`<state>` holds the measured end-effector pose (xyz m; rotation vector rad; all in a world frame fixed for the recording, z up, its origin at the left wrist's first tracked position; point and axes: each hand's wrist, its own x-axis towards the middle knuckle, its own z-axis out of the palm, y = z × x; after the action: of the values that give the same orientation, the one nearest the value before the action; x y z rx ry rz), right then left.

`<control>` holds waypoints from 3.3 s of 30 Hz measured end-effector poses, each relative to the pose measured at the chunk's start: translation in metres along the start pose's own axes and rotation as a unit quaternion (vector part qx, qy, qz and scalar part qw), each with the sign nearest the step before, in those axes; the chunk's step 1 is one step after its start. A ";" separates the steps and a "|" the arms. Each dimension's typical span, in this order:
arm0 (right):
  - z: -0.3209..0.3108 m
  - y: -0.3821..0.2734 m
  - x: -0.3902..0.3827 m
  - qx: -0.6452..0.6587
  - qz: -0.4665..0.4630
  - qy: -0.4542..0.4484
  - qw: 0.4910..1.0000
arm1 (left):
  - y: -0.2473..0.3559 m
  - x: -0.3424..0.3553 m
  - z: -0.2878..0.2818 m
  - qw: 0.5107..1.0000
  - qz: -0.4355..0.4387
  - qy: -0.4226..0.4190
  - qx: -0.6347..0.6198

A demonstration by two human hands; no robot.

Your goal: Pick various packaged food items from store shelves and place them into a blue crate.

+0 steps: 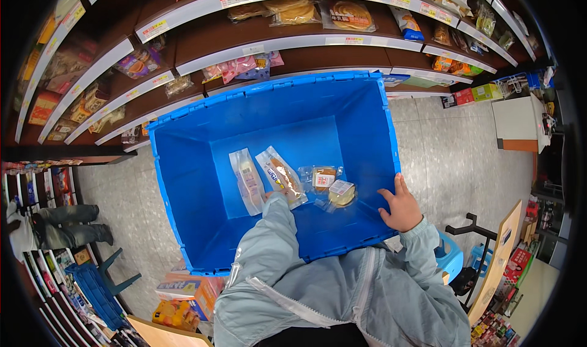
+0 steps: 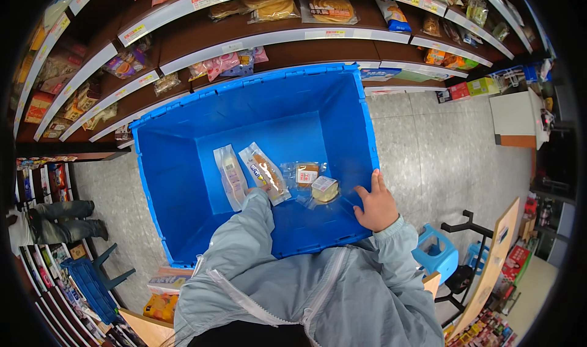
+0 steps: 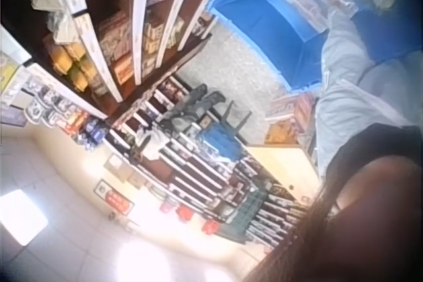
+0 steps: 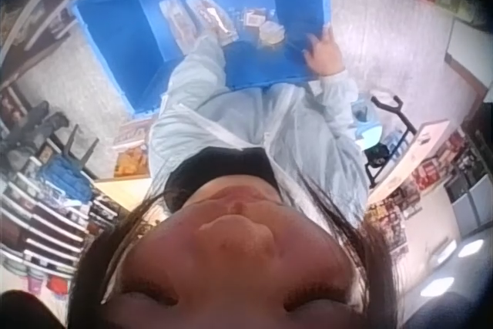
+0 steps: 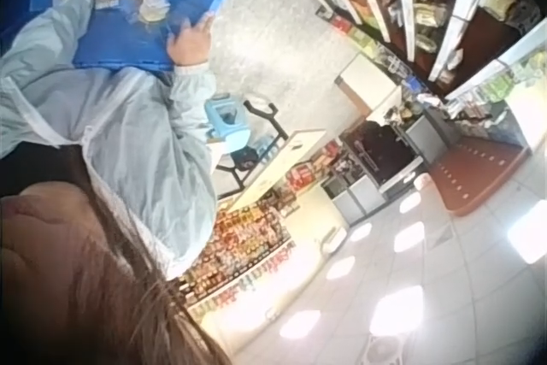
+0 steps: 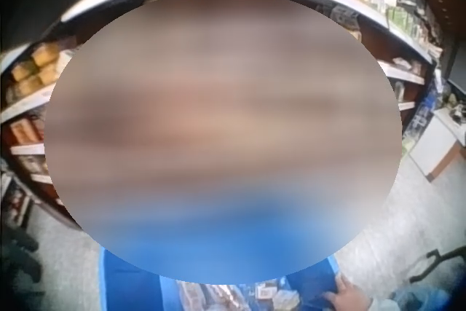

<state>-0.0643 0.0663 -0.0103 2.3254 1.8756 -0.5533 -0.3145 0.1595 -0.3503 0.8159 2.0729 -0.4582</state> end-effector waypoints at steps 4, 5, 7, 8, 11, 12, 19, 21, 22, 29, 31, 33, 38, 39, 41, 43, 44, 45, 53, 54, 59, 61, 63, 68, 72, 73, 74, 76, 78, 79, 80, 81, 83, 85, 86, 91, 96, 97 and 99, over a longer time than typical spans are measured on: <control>-0.007 0.000 0.000 -0.001 0.002 0.002 1.000 | 0.002 -0.022 0.003 0.998 -0.053 -0.017 -0.024; -0.008 0.000 -0.002 -0.002 0.001 0.007 1.000 | 0.005 -0.028 0.003 0.997 -0.062 -0.021 -0.029; -0.009 0.001 -0.002 0.006 -0.007 0.009 1.000 | 0.023 -0.028 -0.009 0.996 -0.071 -0.020 -0.051; -0.011 0.002 -0.001 0.012 -0.017 -0.001 1.000 | 0.033 -0.027 -0.014 0.995 -0.075 -0.021 -0.062; -0.012 0.009 -0.003 0.073 -0.027 0.012 0.997 | 0.021 -0.021 -0.015 0.997 0.054 -0.019 0.042; -0.011 0.014 -0.005 0.070 -0.021 0.022 0.997 | 0.021 -0.021 -0.014 0.997 0.054 -0.045 0.017; -0.008 0.016 -0.010 0.079 -0.047 0.043 0.995 | 0.023 -0.027 -0.018 0.988 0.144 0.049 0.038; -0.008 0.013 -0.010 0.073 -0.038 0.041 0.996 | 0.029 -0.030 -0.025 0.980 0.165 0.101 0.054; -0.008 0.011 -0.009 0.059 -0.028 0.023 0.998 | 0.033 -0.028 -0.033 0.973 0.176 0.108 0.099; 0.004 0.007 -0.009 0.012 0.028 -0.033 0.999 | 0.083 -0.068 -0.121 0.886 0.374 0.025 0.274; 0.007 0.003 -0.007 0.033 0.020 -0.010 0.999 | 0.095 -0.088 -0.146 0.840 0.438 -0.012 0.320; 0.015 0.011 0.001 0.129 -0.057 0.005 0.990 | 0.093 -0.137 -0.163 0.818 0.475 -0.043 0.323; 0.004 -0.008 0.011 0.595 0.026 0.154 0.789 | 0.038 -0.275 -0.210 0.677 0.731 -0.022 0.082; 0.006 -0.009 0.011 0.669 0.002 0.162 0.726 | 0.029 -0.294 -0.210 0.651 0.757 -0.051 0.013; -0.006 -0.013 0.000 0.787 -0.046 0.082 0.610 | 0.014 -0.329 -0.207 0.602 0.794 -0.056 -0.054; -0.006 -0.018 -0.008 0.877 -0.116 0.016 0.466 | 0.004 -0.353 -0.186 0.618 0.776 -0.056 -0.111; -0.006 -0.019 -0.011 0.877 -0.116 0.014 0.466 | 0.002 -0.362 -0.174 0.630 0.757 -0.062 -0.164; -0.010 -0.022 -0.014 0.889 -0.126 0.025 0.440 | 0.002 -0.367 -0.165 0.624 0.760 -0.035 -0.175; -0.019 0.006 -0.038 0.896 -0.167 0.082 0.402 | 0.004 -0.407 -0.123 0.605 0.750 0.026 -0.266; -0.027 0.008 -0.043 0.879 -0.134 0.112 0.443 | 0.004 -0.411 -0.121 0.606 0.749 0.024 -0.265; -0.038 0.031 -0.056 0.937 -0.108 0.086 0.320 | -0.007 -0.425 -0.122 0.631 0.735 0.084 -0.233; -0.041 0.033 -0.058 0.939 -0.093 0.122 0.309 | -0.012 -0.427 -0.121 0.661 0.719 0.069 -0.203; -0.040 0.037 -0.057 0.947 -0.097 0.113 0.284 | -0.015 -0.424 -0.119 0.639 0.741 -0.013 -0.205; -0.037 0.039 -0.054 0.956 -0.085 0.115 0.256 | -0.022 -0.428 -0.116 0.625 0.746 -0.024 -0.228; -0.038 0.038 -0.054 0.960 -0.092 0.095 0.247 | -0.031 -0.433 -0.113 0.607 0.756 -0.034 -0.244; -0.039 0.037 -0.054 0.953 -0.101 0.106 0.265 | -0.033 -0.434 -0.112 0.608 0.754 -0.029 -0.247; -0.039 0.037 -0.053 0.946 -0.110 0.117 0.283 | -0.034 -0.434 -0.112 0.593 0.768 0.020 -0.241; -0.043 0.042 -0.050 0.953 -0.118 0.102 0.261 | -0.037 -0.435 -0.114 0.577 0.779 0.073 -0.235; -0.047 0.053 -0.043 0.959 -0.125 0.085 0.239 | -0.042 -0.437 -0.115 0.567 0.772 0.062 -0.280; -0.048 0.060 -0.038 0.956 -0.123 0.094 0.251 | -0.045 -0.437 -0.116 0.567 0.771 0.066 -0.282; -0.048 0.067 -0.034 0.952 -0.120 0.103 0.264 | -0.048 -0.437 -0.117 0.573 0.765 0.042 -0.290; -0.048 0.072 -0.032 0.912 -0.146 0.158 0.349 | -0.051 -0.435 -0.117 0.580 0.758 0.016 -0.298; -0.049 0.082 -0.031 0.908 -0.144 0.124 0.372 | -0.053 -0.433 -0.117 0.583 0.756 0.033 -0.296; -0.049 0.090 -0.030 0.904 -0.140 0.093 0.392 | -0.056 -0.432 -0.120 0.588 0.754 0.047 -0.291; -0.046 0.096 -0.028 0.889 -0.139 0.068 0.430 | -0.057 -0.432 -0.123 0.580 0.764 0.059 -0.277; -0.051 0.118 -0.036 0.734 -0.180 0.037 0.654 | -0.059 -0.423 -0.133 0.557 0.784 0.033 -0.272; -0.047 0.115 -0.038 0.674 -0.216 0.024 0.706 | -0.061 -0.410 -0.139 0.581 0.765 -0.033 -0.276; -0.046 0.113 -0.039 0.682 -0.216 0.033 0.698 | -0.060 -0.408 -0.139 0.582 0.764 -0.034 -0.276; -0.044 0.110 -0.040 0.690 -0.215 0.042 0.690 | -0.059 -0.404 -0.139 0.563 0.762 -0.044 -0.317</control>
<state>0.0442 0.0168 0.0283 2.2795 2.4253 -2.7588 -0.2598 0.0422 0.0607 1.6152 0.6182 1.1161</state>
